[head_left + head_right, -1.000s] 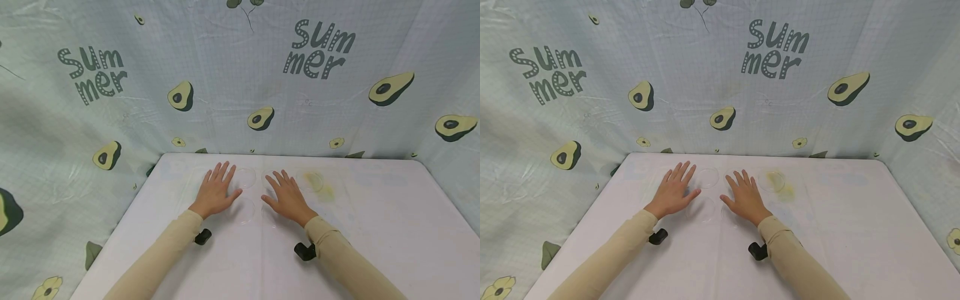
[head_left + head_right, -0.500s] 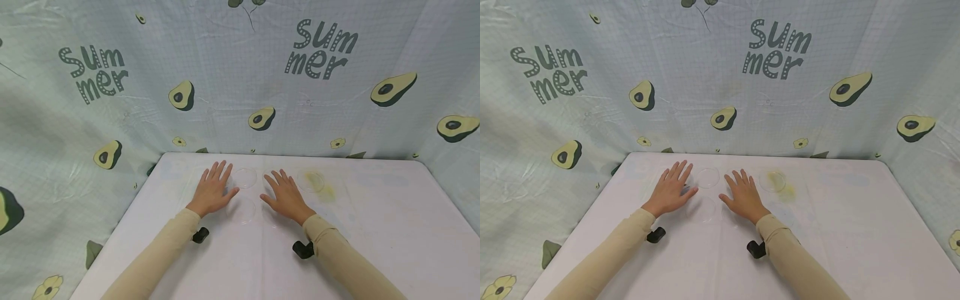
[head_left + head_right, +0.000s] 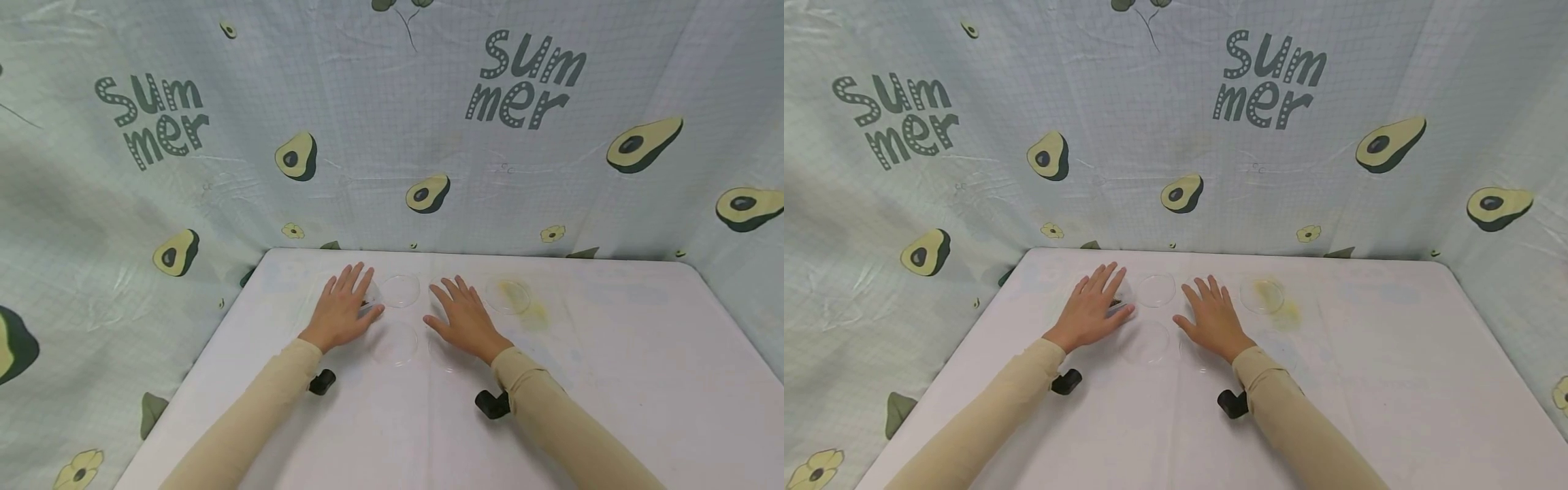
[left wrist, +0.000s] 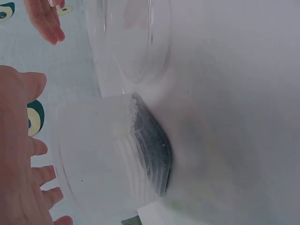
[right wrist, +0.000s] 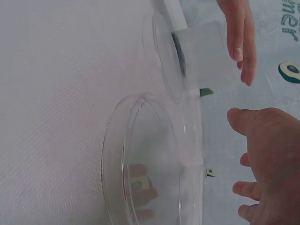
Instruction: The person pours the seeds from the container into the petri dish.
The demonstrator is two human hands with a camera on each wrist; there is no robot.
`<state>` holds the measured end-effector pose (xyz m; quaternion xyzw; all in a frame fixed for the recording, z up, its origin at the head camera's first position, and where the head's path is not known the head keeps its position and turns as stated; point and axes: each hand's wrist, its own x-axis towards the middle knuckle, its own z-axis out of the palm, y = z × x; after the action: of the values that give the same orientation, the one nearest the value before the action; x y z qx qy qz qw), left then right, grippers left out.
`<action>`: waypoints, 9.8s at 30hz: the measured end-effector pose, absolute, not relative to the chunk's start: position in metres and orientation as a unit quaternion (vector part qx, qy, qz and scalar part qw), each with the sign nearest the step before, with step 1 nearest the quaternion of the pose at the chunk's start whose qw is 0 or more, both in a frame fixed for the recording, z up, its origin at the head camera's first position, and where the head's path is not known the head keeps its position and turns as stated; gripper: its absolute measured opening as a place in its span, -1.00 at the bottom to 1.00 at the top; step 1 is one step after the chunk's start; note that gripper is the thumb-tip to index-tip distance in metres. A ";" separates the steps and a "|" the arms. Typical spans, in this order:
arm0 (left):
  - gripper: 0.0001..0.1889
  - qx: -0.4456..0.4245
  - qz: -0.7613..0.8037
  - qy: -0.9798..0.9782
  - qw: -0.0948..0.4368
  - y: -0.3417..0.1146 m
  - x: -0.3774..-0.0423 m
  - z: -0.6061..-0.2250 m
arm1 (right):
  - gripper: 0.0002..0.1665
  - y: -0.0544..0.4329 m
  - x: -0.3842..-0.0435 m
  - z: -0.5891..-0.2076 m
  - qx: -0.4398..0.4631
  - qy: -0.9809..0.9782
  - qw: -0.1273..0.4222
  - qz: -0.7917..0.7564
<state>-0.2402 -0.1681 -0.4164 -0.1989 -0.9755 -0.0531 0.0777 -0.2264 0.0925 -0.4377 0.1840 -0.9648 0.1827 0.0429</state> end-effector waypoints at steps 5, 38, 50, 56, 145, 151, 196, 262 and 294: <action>-0.22 -0.201 -0.068 -0.974 0.074 -0.173 -0.242 -0.418 | -0.21 0.091 -0.228 -0.438 0.185 -0.964 0.043 0.187; -0.07 -0.170 -0.177 -0.968 0.047 -0.202 -0.249 -0.420 | -0.24 0.084 -0.235 -0.441 0.194 -0.961 0.043 0.192; -0.04 -0.149 -0.212 -0.966 0.004 -0.205 -0.252 -0.422 | -0.26 0.081 -0.239 -0.443 0.197 -0.959 0.045 0.198; -0.03 -0.141 -0.230 -0.963 -0.012 -0.206 -0.253 -0.424 | -0.27 0.080 -0.242 -0.446 0.196 -0.959 0.048 0.198; -0.13 -0.149 -0.245 -0.958 0.007 -0.206 -0.259 -0.443 | -0.14 0.046 -0.290 -0.451 0.179 -0.963 -0.008 0.199; -0.14 -0.152 -0.247 -0.957 0.010 -0.206 -0.259 -0.443 | -0.13 0.042 -0.291 -0.451 0.181 -0.964 -0.012 0.196; -0.10 -0.143 -0.260 -0.955 -0.014 -0.209 -0.257 -0.440 | 0.03 0.030 -0.307 -0.454 0.159 -0.977 -0.030 0.138; 0.15 -0.082 -0.390 -0.916 -0.049 -0.217 -0.254 -0.446 | 0.06 0.026 -0.297 -0.447 0.103 -0.984 -0.060 0.134; 0.06 -0.118 -0.363 -0.924 0.014 -0.207 -0.267 -0.431 | 0.01 0.029 -0.301 -0.449 0.109 -0.986 -0.052 0.118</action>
<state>-0.2667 -0.2070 -0.4314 -0.1181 -0.9241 -0.3631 0.0143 -0.3005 0.0289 -0.4485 0.1089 -0.9856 0.1182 -0.0517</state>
